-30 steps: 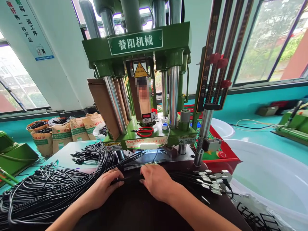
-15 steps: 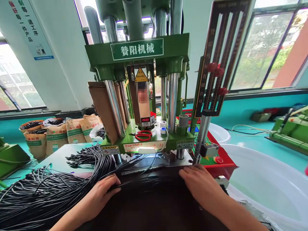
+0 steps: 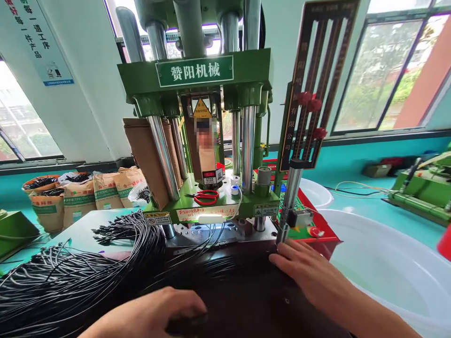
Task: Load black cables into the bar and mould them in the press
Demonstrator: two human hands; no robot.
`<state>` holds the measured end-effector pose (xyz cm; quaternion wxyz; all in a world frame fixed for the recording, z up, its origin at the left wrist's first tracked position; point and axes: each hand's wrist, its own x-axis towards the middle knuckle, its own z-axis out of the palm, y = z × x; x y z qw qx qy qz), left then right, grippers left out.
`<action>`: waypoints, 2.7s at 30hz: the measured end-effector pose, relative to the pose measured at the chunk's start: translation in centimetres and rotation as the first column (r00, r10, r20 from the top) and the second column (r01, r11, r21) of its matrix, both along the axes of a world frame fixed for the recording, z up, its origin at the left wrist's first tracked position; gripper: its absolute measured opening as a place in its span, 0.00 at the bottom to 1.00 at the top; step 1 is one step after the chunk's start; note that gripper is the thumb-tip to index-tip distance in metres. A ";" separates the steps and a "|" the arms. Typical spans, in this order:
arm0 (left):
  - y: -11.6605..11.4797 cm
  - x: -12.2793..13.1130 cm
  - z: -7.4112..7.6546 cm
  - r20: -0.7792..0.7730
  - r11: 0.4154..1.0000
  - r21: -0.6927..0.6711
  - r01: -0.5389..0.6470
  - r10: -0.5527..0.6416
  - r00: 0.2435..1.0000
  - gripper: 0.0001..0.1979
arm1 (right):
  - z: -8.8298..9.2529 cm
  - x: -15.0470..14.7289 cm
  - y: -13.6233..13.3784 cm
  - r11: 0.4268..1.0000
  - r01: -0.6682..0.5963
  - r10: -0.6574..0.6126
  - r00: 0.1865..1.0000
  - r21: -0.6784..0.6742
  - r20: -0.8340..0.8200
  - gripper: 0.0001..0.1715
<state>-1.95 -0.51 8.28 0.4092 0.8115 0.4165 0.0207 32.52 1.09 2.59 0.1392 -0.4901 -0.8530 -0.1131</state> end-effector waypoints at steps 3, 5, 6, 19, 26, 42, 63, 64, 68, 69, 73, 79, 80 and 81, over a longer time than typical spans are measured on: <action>-0.6 6.5 -3.2 0.213 0.948 -0.300 0.105 -0.041 0.976 0.14 | 1.1 -3.6 -1.5 0.976 -0.168 0.182 0.979 -0.139 0.090 0.32; -1.0 10.2 -5.8 0.422 0.884 -0.467 0.004 0.218 0.880 0.14 | 1.9 -5.3 -2.3 0.941 -0.224 0.248 0.967 -0.254 0.063 0.27; -1.3 11.5 -6.7 0.468 0.841 -0.539 -0.046 0.344 0.814 0.14 | 2.3 -5.6 -2.4 0.931 -0.225 0.244 0.969 -0.288 0.031 0.26; -1.6 10.3 -7.0 0.554 0.691 -0.721 0.061 0.520 0.650 0.22 | 5.3 0.2 0.4 0.878 -0.200 -0.034 0.881 -0.436 -0.472 0.17; -1.4 9.3 -6.4 0.590 0.620 -0.754 0.219 0.492 0.640 0.19 | 7.8 -2.3 -0.2 0.923 -0.251 0.103 0.891 -0.291 -0.443 0.14; -1.6 9.3 -7.5 0.580 0.543 -0.793 0.275 0.537 0.613 0.23 | 6.5 -1.2 -1.4 0.914 -0.155 -0.021 0.905 -0.376 -0.425 0.14; -1.0 9.7 -4.5 0.527 0.598 -0.802 -0.009 0.714 0.460 0.11 | 6.9 -2.6 -3.2 0.881 -0.192 0.089 0.965 -0.433 -0.248 0.14; -1.0 9.8 -4.6 0.529 0.586 -0.810 0.029 0.709 0.466 0.11 | 6.7 -3.4 -3.3 0.858 -0.227 0.104 0.955 -0.461 -0.278 0.13; -1.3 10.5 -6.3 0.579 0.606 -0.790 0.094 0.686 0.440 0.12 | 4.5 -5.4 -2.5 0.854 -0.180 -0.079 0.883 -0.487 -0.464 0.06; -1.4 10.5 -6.7 0.596 0.625 -0.776 0.086 0.682 0.424 0.13 | 3.9 -5.5 -2.2 0.863 -0.150 -0.143 0.844 -0.483 -0.517 0.07; -1.7 10.8 -8.2 0.624 0.654 -0.751 0.089 0.660 0.419 0.17 | 1.9 -6.4 -1.9 0.874 -0.254 -0.127 0.702 -0.414 -0.700 0.27; -1.3 11.0 -9.7 0.632 0.683 -0.728 -0.057 0.701 0.331 0.20 | 1.9 -9.7 0.2 0.834 -0.347 0.033 0.806 -0.428 -0.591 0.20; -1.2 10.8 -9.8 0.616 0.662 -0.748 -0.055 0.722 0.314 0.20 | 2.0 -9.9 1.5 0.877 -0.296 0.037 0.827 -0.378 -0.561 0.21; -1.1 10.6 -9.7 0.593 0.636 -0.770 -0.059 0.746 0.303 0.20 | 2.0 -10.1 2.9 0.919 -0.230 0.039 0.859 -0.319 -0.510 0.21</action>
